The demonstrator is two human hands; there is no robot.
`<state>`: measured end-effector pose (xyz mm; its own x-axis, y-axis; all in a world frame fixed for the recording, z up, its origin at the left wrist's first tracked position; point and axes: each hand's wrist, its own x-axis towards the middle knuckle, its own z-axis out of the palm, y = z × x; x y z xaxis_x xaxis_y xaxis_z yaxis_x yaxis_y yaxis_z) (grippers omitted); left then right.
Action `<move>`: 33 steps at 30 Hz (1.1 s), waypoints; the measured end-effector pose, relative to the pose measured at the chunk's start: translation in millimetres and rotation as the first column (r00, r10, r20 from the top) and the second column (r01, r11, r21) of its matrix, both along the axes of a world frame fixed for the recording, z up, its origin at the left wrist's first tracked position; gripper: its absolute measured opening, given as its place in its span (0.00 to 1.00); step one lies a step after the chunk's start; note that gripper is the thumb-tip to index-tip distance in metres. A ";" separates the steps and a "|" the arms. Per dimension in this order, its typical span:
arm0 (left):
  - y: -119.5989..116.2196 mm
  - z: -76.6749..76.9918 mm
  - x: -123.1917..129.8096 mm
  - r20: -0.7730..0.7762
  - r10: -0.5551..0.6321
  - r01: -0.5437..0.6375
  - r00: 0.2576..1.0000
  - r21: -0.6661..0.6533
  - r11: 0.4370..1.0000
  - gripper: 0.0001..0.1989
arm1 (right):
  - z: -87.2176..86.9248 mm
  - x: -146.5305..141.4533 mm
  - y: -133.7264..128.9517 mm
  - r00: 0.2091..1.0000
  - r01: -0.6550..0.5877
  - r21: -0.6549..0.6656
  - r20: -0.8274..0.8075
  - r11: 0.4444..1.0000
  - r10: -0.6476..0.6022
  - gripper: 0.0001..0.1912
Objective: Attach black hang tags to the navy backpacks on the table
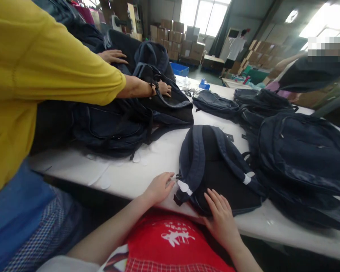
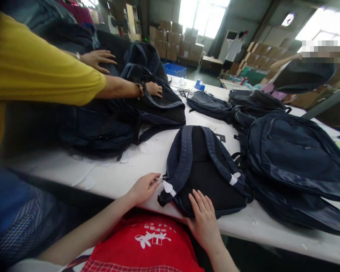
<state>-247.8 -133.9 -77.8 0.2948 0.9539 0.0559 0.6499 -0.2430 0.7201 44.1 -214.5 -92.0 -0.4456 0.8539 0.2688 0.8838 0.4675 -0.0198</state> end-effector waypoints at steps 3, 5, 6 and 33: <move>2.5 -1.8 -0.7 0.055 0.008 -0.005 0.998 -0.058 0.998 0.20 | -5.5 -3.8 -3.2 1.000 0.021 0.057 0.019 0.998 -0.022 0.35; 4.2 -2.8 0.2 0.118 0.040 -0.028 0.992 -0.102 0.994 0.20 | -9.1 -6.6 -5.1 0.999 0.030 0.084 0.014 0.996 -0.032 0.36; 5.4 -3.1 2.6 0.168 0.074 -0.050 0.983 -0.144 0.988 0.20 | -10.5 -7.8 -5.1 1.000 0.029 0.094 0.006 0.995 -0.029 0.36; 43.3 268.0 65.4 -0.461 -0.116 0.367 0.880 0.504 0.782 0.04 | 240.3 -36.6 76.5 0.743 0.231 0.300 -0.669 0.925 0.031 0.28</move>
<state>-182.4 -90.6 190.2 0.6260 0.6778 0.3857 0.7003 -0.7062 0.1042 7.4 -137.9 148.3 0.0355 0.6747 0.7373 0.7522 0.4676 -0.4642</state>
